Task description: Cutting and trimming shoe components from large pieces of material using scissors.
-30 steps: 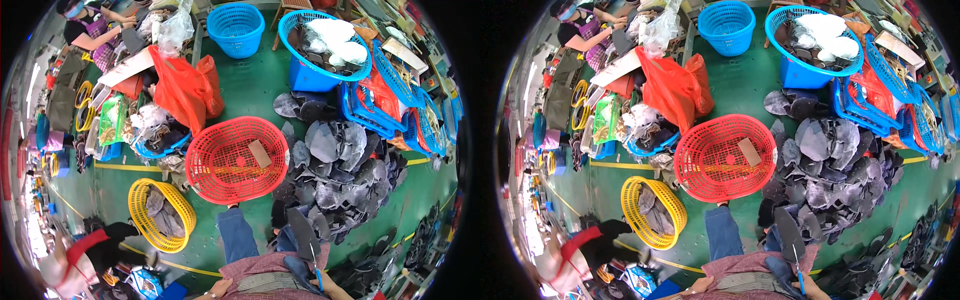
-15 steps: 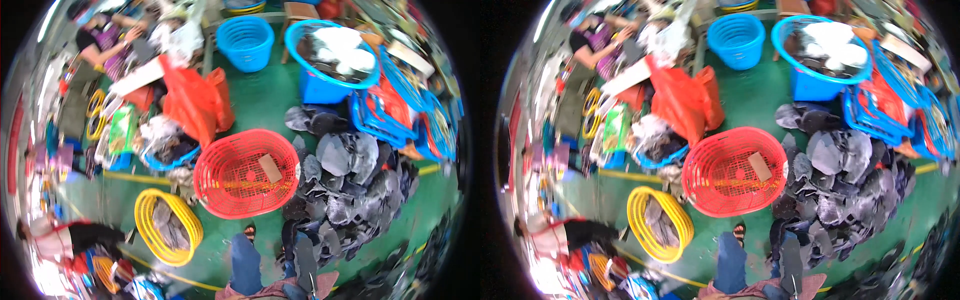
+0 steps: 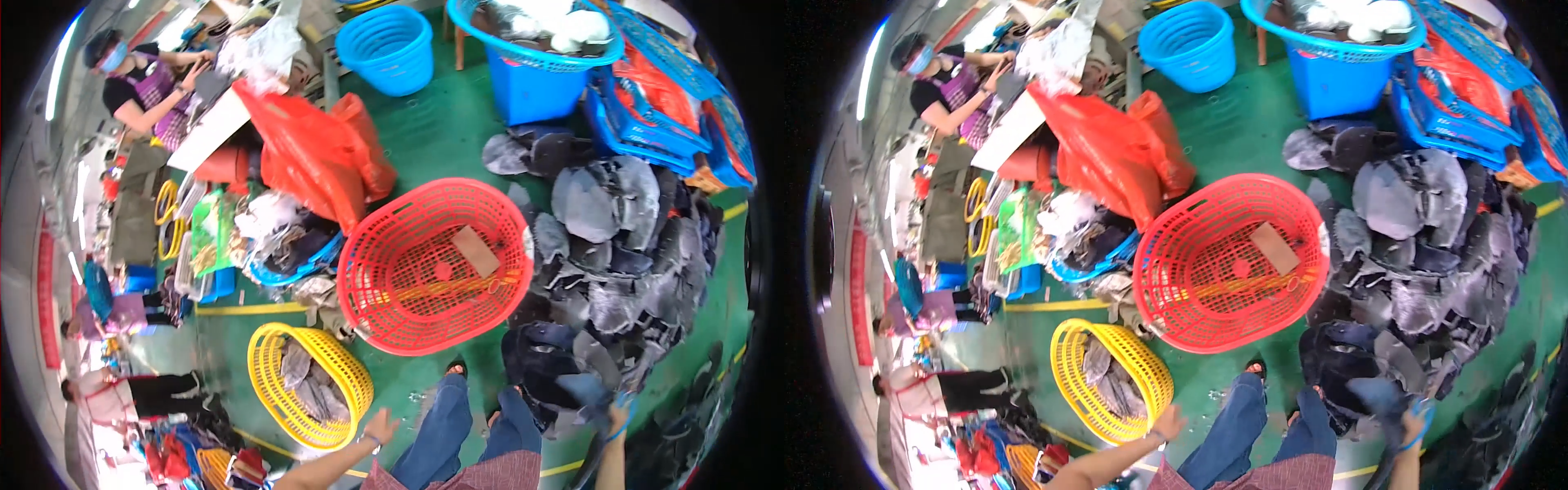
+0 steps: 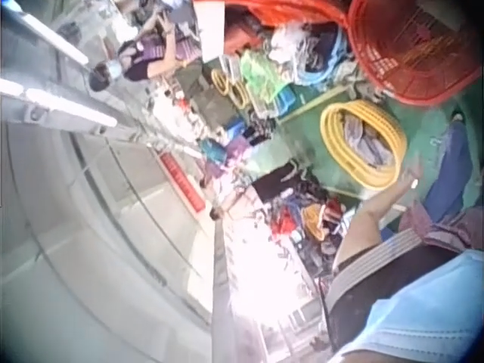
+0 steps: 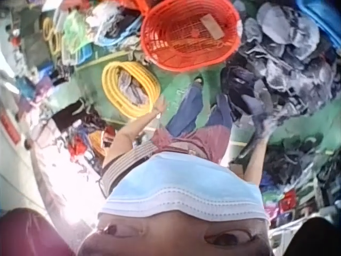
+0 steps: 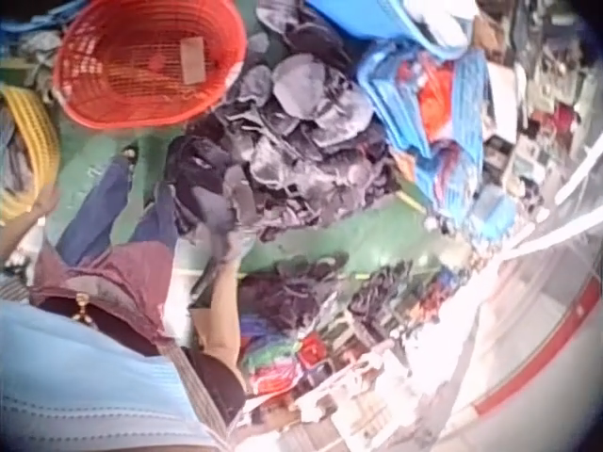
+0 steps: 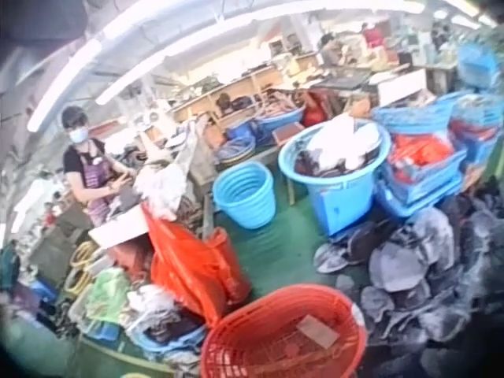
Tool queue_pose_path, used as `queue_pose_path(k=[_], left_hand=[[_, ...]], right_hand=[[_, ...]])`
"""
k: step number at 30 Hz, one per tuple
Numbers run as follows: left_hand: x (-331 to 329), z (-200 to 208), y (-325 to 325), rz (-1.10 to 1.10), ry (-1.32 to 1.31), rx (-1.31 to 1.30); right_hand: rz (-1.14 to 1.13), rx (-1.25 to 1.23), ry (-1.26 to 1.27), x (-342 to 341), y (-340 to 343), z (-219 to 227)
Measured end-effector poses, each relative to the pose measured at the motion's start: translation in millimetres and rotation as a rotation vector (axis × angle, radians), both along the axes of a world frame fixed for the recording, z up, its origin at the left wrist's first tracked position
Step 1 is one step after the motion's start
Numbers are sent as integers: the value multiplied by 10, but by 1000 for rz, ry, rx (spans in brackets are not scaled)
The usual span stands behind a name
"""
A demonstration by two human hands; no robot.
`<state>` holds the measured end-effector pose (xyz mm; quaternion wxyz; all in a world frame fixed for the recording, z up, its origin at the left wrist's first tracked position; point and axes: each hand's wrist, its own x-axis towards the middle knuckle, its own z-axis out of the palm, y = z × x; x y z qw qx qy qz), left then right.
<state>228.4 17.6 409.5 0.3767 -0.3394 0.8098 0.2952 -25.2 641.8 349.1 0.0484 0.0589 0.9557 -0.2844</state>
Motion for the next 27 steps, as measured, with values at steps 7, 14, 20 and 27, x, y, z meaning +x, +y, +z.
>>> queue_pose_path(k=[7, 14, 20, 27], left_hand=[[-1220, -698, -277, -477, 349, -469], [-1278, -1803, -579, -611, 331, -472], [-1660, -1806, -204, -447, 450, -617], [-3790, -1940, -190, -372, 570, -893]], right_hand=[[-184, -828, 66, -1408, -1233, 82], [-84, -285, 36, -1305, -1830, -1619], [-257, -217, 63, -1388, -1652, -3198], [-297, -581, -56, -1220, -1669, -2691]])
